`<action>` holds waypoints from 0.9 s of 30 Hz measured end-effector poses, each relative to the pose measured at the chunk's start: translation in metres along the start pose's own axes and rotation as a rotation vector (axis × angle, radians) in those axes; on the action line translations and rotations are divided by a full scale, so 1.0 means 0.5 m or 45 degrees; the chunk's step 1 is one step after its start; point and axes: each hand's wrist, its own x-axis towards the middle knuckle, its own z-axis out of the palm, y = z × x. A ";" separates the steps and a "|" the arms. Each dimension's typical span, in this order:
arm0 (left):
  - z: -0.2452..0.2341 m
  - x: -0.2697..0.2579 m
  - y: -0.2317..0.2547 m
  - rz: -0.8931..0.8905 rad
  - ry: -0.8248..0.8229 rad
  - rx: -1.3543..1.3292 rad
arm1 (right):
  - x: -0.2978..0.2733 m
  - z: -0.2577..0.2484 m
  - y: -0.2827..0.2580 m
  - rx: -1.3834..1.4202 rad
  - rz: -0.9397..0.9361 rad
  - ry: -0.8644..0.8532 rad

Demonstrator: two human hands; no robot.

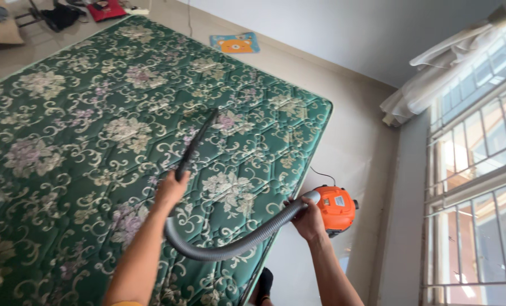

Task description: The person vacuums the surface and sides of a mattress using a handheld vacuum cleaner nozzle, moving the nozzle in sweeping motions across the floral-patterned fabric.

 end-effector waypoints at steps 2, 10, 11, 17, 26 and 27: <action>-0.048 0.028 -0.019 -0.071 -0.083 -0.138 | -0.004 -0.022 -0.001 -0.041 0.012 -0.034; -0.161 0.099 0.010 -0.433 -0.305 -0.764 | 0.053 -0.033 0.009 -0.081 0.097 -0.103; -0.153 0.106 0.010 -0.457 -0.313 -0.776 | 0.063 -0.025 0.006 -0.058 0.093 -0.062; -0.052 0.187 0.010 -0.423 -0.339 -0.917 | 0.090 -0.008 -0.031 -0.008 0.046 -0.015; 0.129 0.255 0.086 -0.258 -0.239 -0.629 | 0.095 -0.013 -0.070 0.112 -0.059 -0.068; 0.146 0.248 0.088 -0.260 -0.246 -0.629 | 0.090 -0.009 -0.074 0.132 -0.071 -0.087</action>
